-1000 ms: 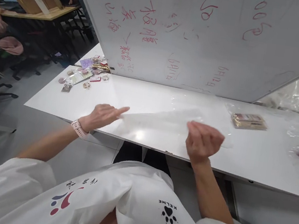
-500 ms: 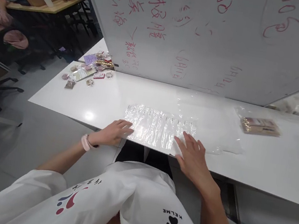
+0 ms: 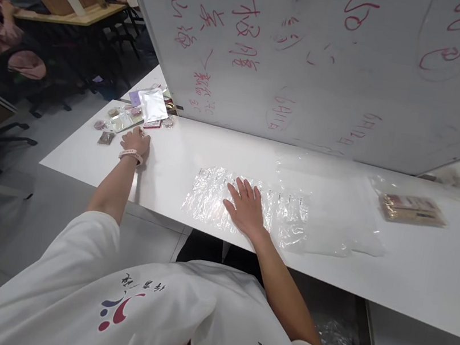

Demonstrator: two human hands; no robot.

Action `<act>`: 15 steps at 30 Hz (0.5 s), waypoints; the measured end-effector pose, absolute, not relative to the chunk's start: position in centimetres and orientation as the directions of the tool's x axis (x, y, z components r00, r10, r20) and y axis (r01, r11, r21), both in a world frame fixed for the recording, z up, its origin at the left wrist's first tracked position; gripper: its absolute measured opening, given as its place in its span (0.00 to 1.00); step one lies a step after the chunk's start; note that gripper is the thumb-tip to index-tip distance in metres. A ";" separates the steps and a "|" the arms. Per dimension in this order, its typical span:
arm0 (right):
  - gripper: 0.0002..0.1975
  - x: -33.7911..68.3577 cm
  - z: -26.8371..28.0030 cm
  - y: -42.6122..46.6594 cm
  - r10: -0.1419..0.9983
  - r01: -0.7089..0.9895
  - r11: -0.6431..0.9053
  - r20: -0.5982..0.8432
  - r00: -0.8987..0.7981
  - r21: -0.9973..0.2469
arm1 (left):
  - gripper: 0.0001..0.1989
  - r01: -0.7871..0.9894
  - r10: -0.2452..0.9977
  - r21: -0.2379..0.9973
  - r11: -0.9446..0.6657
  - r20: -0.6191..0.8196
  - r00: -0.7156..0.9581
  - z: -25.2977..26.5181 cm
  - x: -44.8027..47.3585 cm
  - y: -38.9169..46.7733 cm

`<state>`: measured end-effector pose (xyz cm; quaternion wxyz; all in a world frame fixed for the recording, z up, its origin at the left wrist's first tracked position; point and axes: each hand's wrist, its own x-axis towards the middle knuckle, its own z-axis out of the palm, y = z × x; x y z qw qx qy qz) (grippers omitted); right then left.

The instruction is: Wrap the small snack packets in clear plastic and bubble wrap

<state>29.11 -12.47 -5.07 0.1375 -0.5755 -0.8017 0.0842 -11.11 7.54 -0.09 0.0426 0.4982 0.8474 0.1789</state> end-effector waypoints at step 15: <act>0.28 29.0 -4.3 -12.7 0.948 0.894 0.317 0.134 -0.289 -0.315 | 0.24 0.845 0.798 0.527 0.086 0.471 -0.375 0.3 -4.4 10.7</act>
